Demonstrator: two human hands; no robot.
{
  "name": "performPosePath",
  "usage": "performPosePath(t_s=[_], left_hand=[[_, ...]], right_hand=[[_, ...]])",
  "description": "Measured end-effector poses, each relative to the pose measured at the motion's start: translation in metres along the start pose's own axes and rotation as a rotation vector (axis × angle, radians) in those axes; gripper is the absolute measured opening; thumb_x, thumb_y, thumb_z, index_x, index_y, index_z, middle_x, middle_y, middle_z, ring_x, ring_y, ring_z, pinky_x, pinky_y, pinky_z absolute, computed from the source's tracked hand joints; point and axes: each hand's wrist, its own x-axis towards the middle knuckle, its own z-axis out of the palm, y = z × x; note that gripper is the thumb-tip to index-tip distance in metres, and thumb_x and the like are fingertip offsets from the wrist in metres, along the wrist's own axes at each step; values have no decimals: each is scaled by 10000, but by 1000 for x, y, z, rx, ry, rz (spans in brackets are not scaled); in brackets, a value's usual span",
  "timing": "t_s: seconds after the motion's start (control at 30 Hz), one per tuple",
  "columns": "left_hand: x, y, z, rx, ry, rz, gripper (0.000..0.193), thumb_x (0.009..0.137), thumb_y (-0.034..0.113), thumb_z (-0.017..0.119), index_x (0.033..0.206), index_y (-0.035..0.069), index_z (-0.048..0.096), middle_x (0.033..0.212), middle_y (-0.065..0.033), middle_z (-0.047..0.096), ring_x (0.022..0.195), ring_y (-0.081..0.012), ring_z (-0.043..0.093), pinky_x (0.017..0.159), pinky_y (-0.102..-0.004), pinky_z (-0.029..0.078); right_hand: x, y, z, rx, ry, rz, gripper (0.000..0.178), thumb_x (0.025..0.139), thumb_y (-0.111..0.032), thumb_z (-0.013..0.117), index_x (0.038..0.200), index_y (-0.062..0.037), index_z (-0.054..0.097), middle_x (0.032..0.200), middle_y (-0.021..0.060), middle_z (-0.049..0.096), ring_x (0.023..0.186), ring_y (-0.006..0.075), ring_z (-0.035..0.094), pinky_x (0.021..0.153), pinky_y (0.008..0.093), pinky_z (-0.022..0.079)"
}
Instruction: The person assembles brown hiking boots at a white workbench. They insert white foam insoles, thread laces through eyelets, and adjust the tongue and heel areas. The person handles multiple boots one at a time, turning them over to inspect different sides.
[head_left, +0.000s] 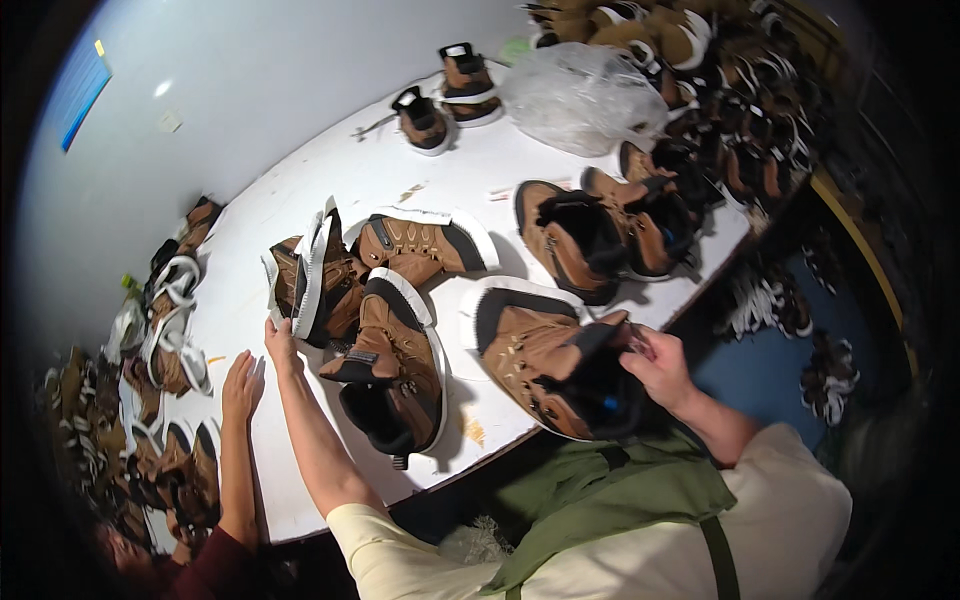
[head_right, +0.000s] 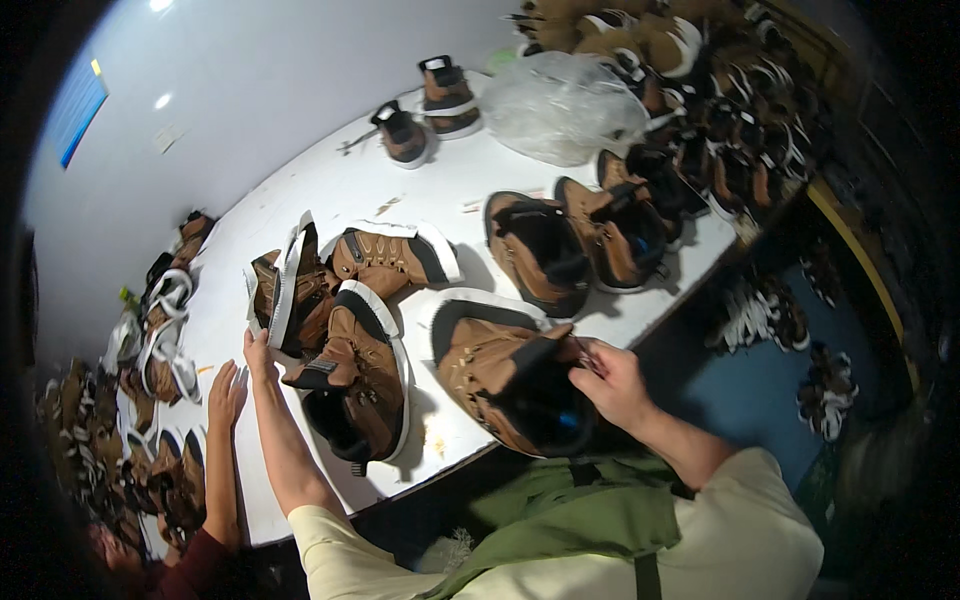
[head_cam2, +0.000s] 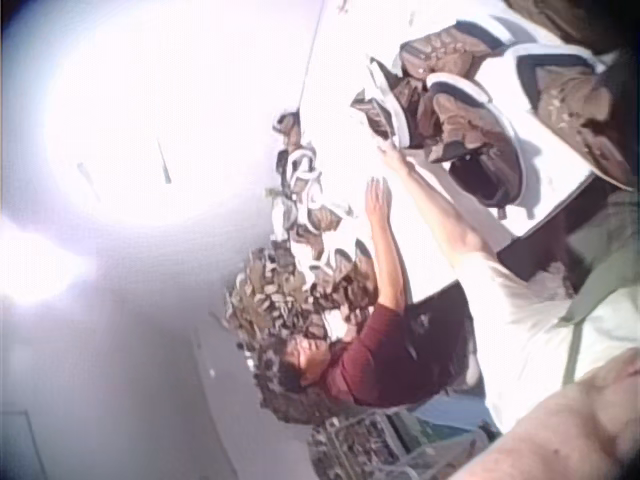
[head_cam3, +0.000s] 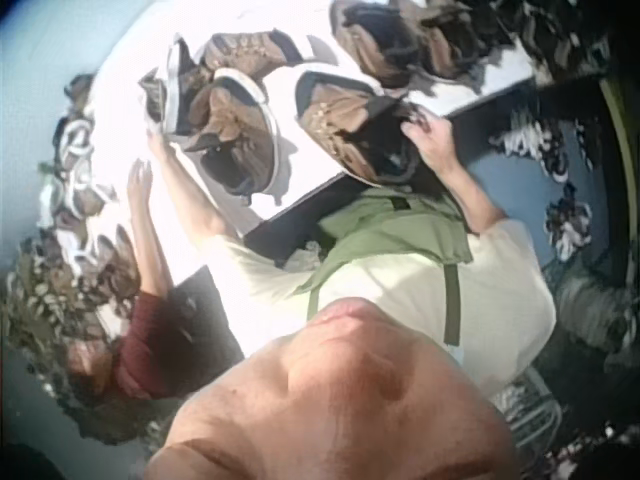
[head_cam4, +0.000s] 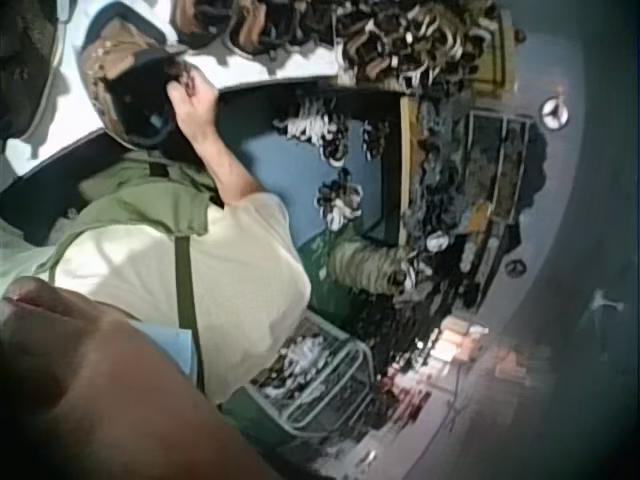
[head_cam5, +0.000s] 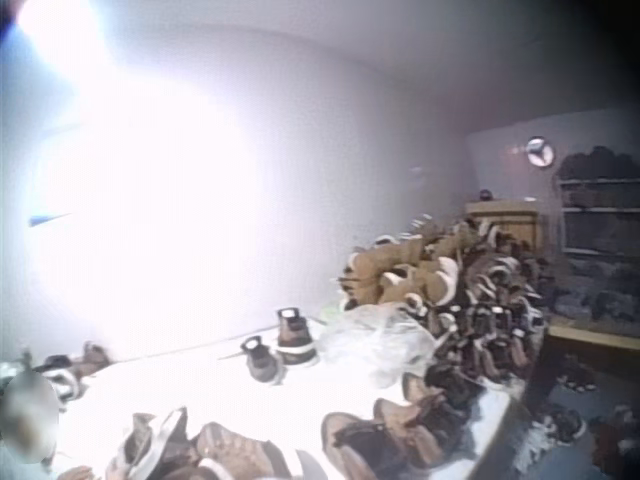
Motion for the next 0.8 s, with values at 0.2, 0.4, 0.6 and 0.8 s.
performPosePath(t_s=[0.2, 0.4, 0.6, 0.8], left_hand=[[-17, 15, 79, 184, -26, -208, 519, 941, 344, 564, 1311, -7, 464, 1137, -132, 606, 981, -217, 571, 833, -348, 456], [-79, 110, 71, 310, 115, 192, 422, 973, 288, 537, 1242, -37, 527, 1144, -109, 611, 1040, -164, 566, 916, -283, 434], [-268, 226, 167, 478, -366, 550, 208, 863, 20, 604, 1069, 2, 628, 1025, -118, 662, 956, -208, 630, 845, -304, 481], [-270, 170, 233, 1024, -681, 699, 278, 879, 80, 533, 1149, 37, 581, 1239, -161, 552, 1071, -348, 566, 895, -414, 475]], right_hand=[[1, 8, -1, -26, 31, 52, 308, 862, 0, 557, 1164, 40, 595, 945, 3, 639, 806, 31, 530, 736, 205, 446], [3, 12, -10, 104, 63, 70, 266, 857, 1, 562, 1114, 40, 621, 926, -3, 640, 812, 37, 543, 741, 206, 448], [3, 3, -17, 117, 56, 117, 255, 844, 22, 543, 1080, 54, 635, 910, -13, 627, 769, 22, 525, 692, 182, 428], [-14, -2, -29, 188, 98, 37, 284, 818, 42, 539, 1083, 66, 639, 902, -12, 634, 748, 34, 529, 673, 189, 427]])
